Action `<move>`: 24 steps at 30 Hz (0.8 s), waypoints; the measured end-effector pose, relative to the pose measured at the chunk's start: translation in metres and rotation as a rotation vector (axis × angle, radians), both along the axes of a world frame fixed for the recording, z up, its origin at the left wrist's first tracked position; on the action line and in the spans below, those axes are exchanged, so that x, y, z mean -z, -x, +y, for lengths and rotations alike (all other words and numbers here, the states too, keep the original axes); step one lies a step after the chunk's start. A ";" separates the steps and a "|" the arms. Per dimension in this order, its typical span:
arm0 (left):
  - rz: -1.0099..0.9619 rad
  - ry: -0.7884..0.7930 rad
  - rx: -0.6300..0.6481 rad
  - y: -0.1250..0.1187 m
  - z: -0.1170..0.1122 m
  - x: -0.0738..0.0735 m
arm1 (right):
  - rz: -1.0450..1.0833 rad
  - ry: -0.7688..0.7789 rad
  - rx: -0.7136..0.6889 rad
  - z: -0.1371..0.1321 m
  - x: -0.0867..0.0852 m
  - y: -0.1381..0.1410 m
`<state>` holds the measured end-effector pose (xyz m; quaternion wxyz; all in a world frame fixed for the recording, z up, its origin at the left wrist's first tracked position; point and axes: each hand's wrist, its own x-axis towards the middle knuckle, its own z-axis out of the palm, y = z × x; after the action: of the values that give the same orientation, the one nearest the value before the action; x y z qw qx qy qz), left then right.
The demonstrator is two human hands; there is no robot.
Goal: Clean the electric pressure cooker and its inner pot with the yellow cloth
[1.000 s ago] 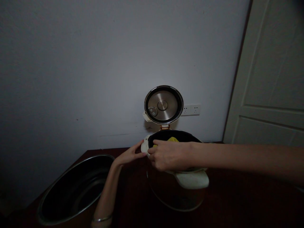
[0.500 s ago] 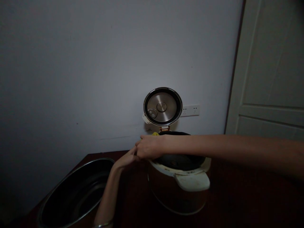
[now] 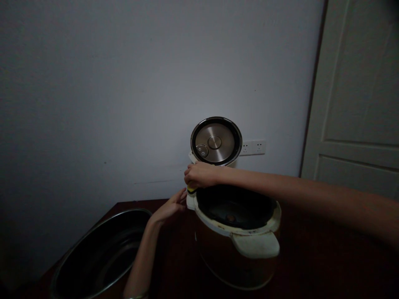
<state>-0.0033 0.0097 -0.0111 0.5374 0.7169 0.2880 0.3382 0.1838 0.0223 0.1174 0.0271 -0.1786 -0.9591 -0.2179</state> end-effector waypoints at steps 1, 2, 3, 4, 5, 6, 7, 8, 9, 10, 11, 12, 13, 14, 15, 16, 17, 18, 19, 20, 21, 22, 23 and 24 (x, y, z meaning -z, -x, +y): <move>-0.022 0.002 0.006 0.000 0.000 -0.001 | 0.011 0.043 0.023 0.004 0.004 0.001; -0.041 0.004 0.011 0.000 -0.001 -0.001 | 0.017 0.093 0.054 0.008 0.008 0.002; -0.054 0.007 0.011 0.000 0.000 0.000 | 0.019 0.146 0.091 0.012 0.013 0.002; -0.057 0.012 0.005 0.001 0.000 0.001 | 0.020 0.194 0.125 0.015 0.017 0.003; -0.057 0.024 -0.010 0.001 0.002 0.002 | 0.024 0.233 0.154 0.017 0.021 0.003; -0.053 0.039 -0.026 0.002 0.003 0.004 | 0.032 0.269 0.174 0.018 0.024 0.003; -0.051 0.054 -0.042 0.003 0.005 0.005 | 0.043 0.306 0.190 0.018 0.026 0.003; -0.048 0.065 -0.055 0.004 0.006 0.007 | 0.052 0.342 0.197 0.018 0.028 0.003; -0.047 0.072 -0.061 0.004 0.006 0.007 | 0.059 0.376 0.199 0.018 0.029 0.003; -0.048 0.074 -0.057 0.004 0.006 0.007 | 0.063 0.400 0.199 0.017 0.029 0.002; -0.046 0.071 -0.044 0.004 0.005 0.006 | 0.063 0.414 0.200 0.017 0.029 0.002; -0.038 0.063 -0.024 0.003 0.003 0.005 | 0.063 0.416 0.202 0.016 0.028 0.002; -0.019 0.049 -0.001 0.002 0.001 0.003 | 0.060 0.411 0.200 0.016 0.028 0.002; 0.009 0.029 0.016 0.001 -0.002 0.001 | 0.055 0.410 0.185 0.017 0.026 0.003; 0.046 0.002 0.020 0.000 -0.006 -0.002 | 0.041 0.426 0.157 0.017 0.025 0.004; 0.088 -0.030 0.009 -0.001 -0.009 -0.004 | 0.016 0.464 0.114 0.017 0.023 0.006; 0.129 -0.062 -0.012 -0.001 -0.011 -0.006 | -0.016 0.516 0.064 0.017 0.022 0.008; 0.163 -0.088 -0.038 -0.002 -0.013 -0.008 | -0.049 0.570 0.015 0.018 0.020 0.010; 0.188 -0.104 -0.062 -0.002 -0.014 -0.010 | -0.081 0.616 -0.021 0.018 0.019 0.012; 0.201 -0.109 -0.076 -0.002 -0.015 -0.011 | -0.103 0.636 -0.037 0.019 0.018 0.014; 0.203 -0.110 -0.079 -0.001 -0.015 -0.012 | -0.113 0.626 -0.034 0.019 0.017 0.016; 0.198 -0.112 -0.076 -0.001 -0.015 -0.012 | -0.114 0.594 -0.022 0.020 0.016 0.018; 0.191 -0.115 -0.071 -0.001 -0.014 -0.012 | -0.114 0.557 -0.006 0.021 0.016 0.019; 0.185 -0.119 -0.067 -0.001 -0.014 -0.012 | -0.115 0.532 0.006 0.022 0.016 0.021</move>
<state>-0.0027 -0.0038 0.0007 0.4531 0.7657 0.3397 0.3049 0.1631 0.0439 0.1013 -0.0762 -0.1696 -0.9821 0.0317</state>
